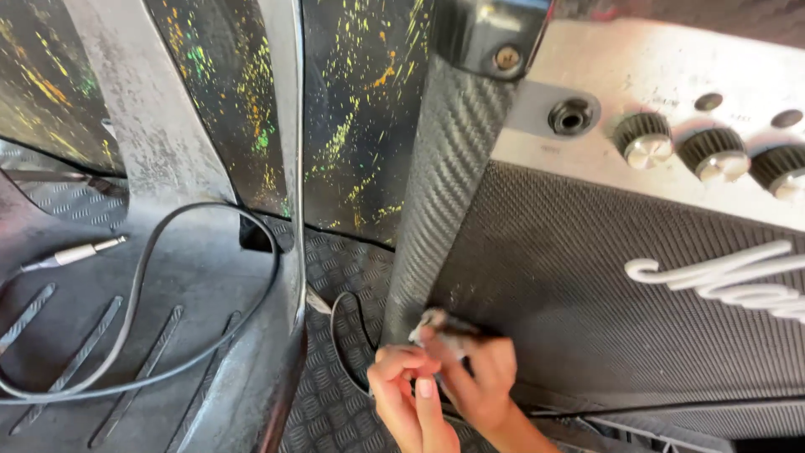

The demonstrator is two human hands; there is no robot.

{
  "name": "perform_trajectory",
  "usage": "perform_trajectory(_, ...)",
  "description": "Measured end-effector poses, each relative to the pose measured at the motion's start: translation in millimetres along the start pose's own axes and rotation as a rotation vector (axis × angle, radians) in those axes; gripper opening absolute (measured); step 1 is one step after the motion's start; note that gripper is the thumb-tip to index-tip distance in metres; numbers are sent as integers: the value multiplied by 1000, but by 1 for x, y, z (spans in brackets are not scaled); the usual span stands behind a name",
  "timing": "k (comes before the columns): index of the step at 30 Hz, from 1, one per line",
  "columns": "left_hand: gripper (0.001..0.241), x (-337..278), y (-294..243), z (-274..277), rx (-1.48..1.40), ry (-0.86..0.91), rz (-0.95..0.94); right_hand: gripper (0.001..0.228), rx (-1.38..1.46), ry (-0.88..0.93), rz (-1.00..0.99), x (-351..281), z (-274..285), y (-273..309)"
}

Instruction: The person is cleaning a Marshall amplifier and its power cable using a damp cloth.

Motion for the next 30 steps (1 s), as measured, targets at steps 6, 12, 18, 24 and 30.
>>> perform_trajectory(6,12,-28,5,-1,133,26,96,44,175,208,-246,-42,74,-14)
perform_trajectory(12,12,-66,11,-47,232,223,153,37,-281,-28,-618,-4,193,-89)
perform_trajectory(18,10,-86,20,-86,314,307,88,51,-617,-380,-354,-30,154,-122)
perform_trajectory(24,12,-92,24,-121,390,293,-53,14,472,149,-593,-66,127,-115)
perform_trajectory(30,9,-79,36,-103,432,197,-14,25,-249,-523,-399,-49,147,-142)
Point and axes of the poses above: each hand's wrist, its own x-axis towards the middle knuckle, its own z-axis out of the back of the hand, y = z × x, the point moved 3 cm from there along x, towards the middle knuckle, and after that the axes turned 12 degrees about z, right-handed, at the moved point
